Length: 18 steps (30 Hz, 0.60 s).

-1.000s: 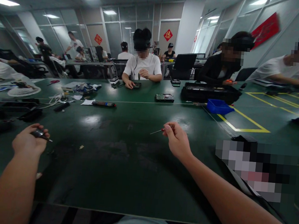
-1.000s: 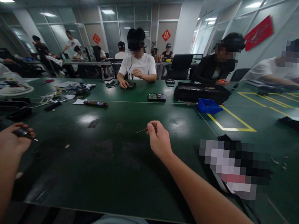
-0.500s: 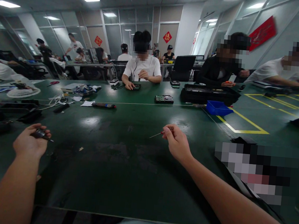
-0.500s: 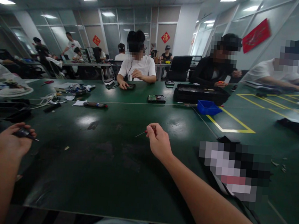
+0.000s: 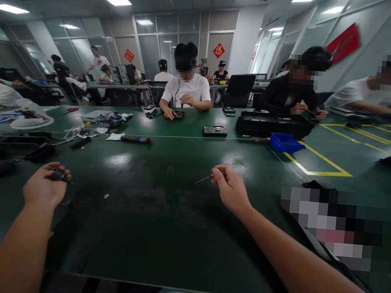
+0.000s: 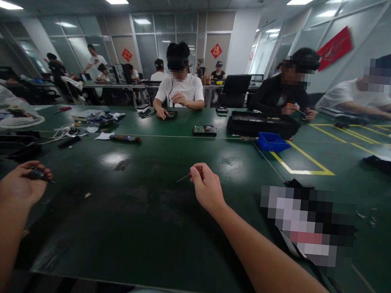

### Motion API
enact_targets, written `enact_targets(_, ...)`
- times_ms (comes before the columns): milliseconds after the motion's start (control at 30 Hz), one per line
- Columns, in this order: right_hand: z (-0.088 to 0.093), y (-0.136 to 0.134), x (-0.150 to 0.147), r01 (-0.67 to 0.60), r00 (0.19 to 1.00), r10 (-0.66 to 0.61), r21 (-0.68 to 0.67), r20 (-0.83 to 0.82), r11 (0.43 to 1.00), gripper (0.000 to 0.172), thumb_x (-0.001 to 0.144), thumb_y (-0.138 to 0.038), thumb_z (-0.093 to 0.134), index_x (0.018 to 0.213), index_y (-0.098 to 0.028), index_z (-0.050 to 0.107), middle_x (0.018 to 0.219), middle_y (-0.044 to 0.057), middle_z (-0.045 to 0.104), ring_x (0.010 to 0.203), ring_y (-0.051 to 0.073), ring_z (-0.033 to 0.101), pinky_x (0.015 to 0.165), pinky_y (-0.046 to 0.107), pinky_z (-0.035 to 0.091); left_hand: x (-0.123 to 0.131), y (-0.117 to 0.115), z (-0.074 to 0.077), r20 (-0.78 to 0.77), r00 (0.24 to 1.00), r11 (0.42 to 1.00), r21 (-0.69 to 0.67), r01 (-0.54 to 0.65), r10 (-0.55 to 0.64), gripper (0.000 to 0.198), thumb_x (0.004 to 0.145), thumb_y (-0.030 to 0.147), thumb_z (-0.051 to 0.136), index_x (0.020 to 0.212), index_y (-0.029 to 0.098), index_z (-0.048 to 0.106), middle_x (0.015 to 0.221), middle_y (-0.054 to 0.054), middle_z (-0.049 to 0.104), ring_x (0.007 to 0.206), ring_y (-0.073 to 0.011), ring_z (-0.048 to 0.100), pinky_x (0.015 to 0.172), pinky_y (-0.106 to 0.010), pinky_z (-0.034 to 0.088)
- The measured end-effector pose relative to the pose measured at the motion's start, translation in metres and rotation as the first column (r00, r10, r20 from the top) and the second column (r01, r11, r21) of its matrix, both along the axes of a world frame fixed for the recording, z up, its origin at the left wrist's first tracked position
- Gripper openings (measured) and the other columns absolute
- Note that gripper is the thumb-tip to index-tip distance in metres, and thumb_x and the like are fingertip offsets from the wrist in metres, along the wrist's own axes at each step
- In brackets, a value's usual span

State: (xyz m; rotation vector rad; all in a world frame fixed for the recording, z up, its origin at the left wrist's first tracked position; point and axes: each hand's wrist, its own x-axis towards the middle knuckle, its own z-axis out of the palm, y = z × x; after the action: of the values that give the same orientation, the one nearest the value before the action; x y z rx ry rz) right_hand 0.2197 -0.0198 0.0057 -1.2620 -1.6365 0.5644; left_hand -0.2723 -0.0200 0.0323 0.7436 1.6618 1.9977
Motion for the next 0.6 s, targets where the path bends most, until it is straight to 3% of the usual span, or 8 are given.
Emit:
enact_targets(100,0.0002,-0.0007,-0.0006,-0.01,1.0,0.01,0.005,0.006,1.0,0.026,0.098,-0.042,0.047,0.094,-0.022,0.062,0.075,0.002,0.068,0.071,0.02,0.066,0.066,0.032,0.047,-0.0008,-0.0003,-0.0019,0.168,0.985,0.997,0.074,0.027,-0.039,0.029,0.046,0.007,0.05,0.074,0.016,0.053,0.067,-0.002,0.048,0.061,-0.0157,0.048,0.058,-0.025,0.041)
enact_targets(233,0.001,-0.0017,-0.0015,-0.017,1.0,0.017,-0.006,0.022,1.0,0.025,0.098,-0.041,0.047,0.094,-0.022,0.062,0.074,0.002,0.067,0.071,0.019,0.065,0.066,0.032,0.047,-0.0013,0.0002,-0.0031,0.174,0.984,0.997,0.074,0.02,-0.032,0.024,0.054,0.006,0.048,0.074,0.016,0.054,0.068,-0.002,0.05,0.061,-0.0163,0.048,0.056,-0.026,0.042)
enact_targets(467,0.0026,-0.0025,-0.0024,-0.013,0.999,0.014,-0.022,0.029,1.0,0.026,0.099,-0.041,0.046,0.093,-0.022,0.063,0.072,0.002,0.066,0.07,0.019,0.065,0.064,0.032,0.046,0.0025,0.0001,-0.0011,0.235,0.972,0.997,0.079,-0.016,-0.003,0.024,0.053,0.002,0.048,0.073,0.014,0.055,0.067,-0.002,0.05,0.062,-0.0146,0.049,0.059,-0.024,0.043)
enact_targets(600,0.0015,-0.0026,-0.0024,-0.031,0.999,0.031,-0.02,0.024,0.999,0.026,0.099,-0.042,0.046,0.095,-0.022,0.063,0.073,0.002,0.066,0.07,0.019,0.064,0.065,0.032,0.046,0.0013,0.0008,-0.0022,0.199,0.979,0.995,0.093,0.019,-0.038,0.02,0.058,0.007,0.047,0.074,0.015,0.055,0.069,-0.003,0.049,0.062,-0.0157,0.049,0.057,-0.025,0.043)
